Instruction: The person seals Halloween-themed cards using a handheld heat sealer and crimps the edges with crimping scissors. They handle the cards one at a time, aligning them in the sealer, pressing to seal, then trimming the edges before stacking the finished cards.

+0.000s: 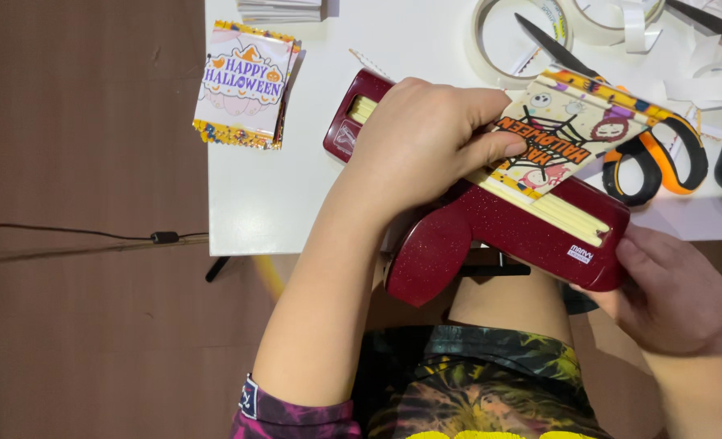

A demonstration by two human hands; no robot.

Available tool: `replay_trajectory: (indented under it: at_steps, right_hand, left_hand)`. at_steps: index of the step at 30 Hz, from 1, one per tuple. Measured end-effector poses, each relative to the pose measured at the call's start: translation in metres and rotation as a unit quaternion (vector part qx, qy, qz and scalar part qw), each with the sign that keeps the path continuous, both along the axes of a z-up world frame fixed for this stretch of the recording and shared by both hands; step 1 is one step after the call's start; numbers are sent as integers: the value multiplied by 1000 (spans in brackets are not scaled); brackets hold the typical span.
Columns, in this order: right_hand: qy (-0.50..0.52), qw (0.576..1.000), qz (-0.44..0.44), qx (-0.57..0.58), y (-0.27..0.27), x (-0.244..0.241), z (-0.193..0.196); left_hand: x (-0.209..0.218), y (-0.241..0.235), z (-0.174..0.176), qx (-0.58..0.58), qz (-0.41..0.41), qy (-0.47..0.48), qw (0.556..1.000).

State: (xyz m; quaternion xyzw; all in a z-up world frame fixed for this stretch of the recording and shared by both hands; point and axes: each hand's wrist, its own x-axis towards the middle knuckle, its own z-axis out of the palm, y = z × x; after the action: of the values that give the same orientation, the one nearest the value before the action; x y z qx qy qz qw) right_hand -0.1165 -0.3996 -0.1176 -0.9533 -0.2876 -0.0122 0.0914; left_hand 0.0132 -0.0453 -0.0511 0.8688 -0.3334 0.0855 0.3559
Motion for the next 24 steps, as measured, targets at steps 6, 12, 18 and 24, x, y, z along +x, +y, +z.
replay_trajectory:
  at_steps: [6, 12, 18, 24]
  right_hand:
    - [-79, 997, -10, -17, 8, -14, -2]
    - [-158, 978, -64, -118, -22, -13, -40]
    - [-352, 933, 69, -25, -5, 3, -30]
    - [-303, 941, 22, -149, -62, 8, -84]
  left_hand:
    - [1, -2, -1, 21, 3, -22, 1000]
    - [-17, 0, 2, -105, 145, -102, 979]
    - [-30, -22, -15, 9, 517, -165, 840]
    - [-25, -21, -21, 14, 519, -222, 825]
